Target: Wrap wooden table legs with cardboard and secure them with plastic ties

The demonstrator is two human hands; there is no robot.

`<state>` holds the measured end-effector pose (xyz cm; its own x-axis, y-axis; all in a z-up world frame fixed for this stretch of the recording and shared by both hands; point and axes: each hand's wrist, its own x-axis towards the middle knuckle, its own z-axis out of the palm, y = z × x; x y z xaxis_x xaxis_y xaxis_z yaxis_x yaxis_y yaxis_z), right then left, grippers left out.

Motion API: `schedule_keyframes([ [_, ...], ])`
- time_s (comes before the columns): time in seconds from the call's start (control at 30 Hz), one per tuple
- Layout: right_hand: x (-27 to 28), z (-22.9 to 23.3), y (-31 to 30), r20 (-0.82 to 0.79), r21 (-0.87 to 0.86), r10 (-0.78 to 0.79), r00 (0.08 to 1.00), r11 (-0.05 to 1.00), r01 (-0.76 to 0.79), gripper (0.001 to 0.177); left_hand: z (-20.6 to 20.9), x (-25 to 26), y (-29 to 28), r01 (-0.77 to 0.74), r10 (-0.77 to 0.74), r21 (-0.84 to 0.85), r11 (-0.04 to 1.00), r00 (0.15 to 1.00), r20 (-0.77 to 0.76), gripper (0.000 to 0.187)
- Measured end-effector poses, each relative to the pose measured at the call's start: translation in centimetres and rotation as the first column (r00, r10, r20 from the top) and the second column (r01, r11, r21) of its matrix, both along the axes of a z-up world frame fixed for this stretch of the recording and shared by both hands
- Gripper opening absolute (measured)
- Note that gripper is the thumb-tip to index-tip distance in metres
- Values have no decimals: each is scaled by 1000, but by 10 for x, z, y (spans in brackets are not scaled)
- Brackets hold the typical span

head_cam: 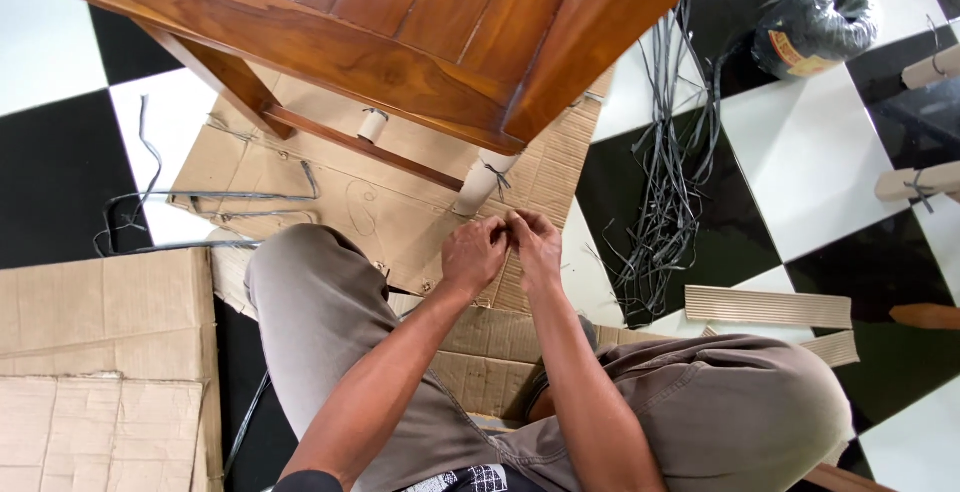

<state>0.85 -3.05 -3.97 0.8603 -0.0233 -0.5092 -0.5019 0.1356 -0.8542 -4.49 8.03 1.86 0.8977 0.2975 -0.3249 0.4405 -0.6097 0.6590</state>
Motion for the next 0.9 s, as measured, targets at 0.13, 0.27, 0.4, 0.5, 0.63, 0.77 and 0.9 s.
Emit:
schedule_keyframes([
  [0.13,1,19,-2,50,31,-13,999,999,11,33,4,-2,4,-41,40,-71,997,999,-10,28],
  [0.27,13,13,-14,126,-169,-170,977,967,190,21,6,1,10,-217,214,-220,951,976,-38,27],
  [0.4,13,14,-20,26,-207,-135,991,969,137,39,-5,7,10,-298,298,-251,921,954,-42,25],
  [0.5,10,25,-14,-110,-185,53,993,980,-73,49,-14,11,6,-203,199,-196,959,979,-42,27],
  [0.63,10,9,-14,-107,-96,109,988,988,-120,41,-2,15,-2,-172,165,-188,967,985,-54,24],
  [0.77,12,23,-6,-66,15,72,995,997,-71,19,4,13,-2,-129,119,-173,976,991,-68,24],
  [0.9,12,40,8,-26,60,132,991,990,-130,17,17,11,6,-141,129,-160,977,988,-84,24],
])
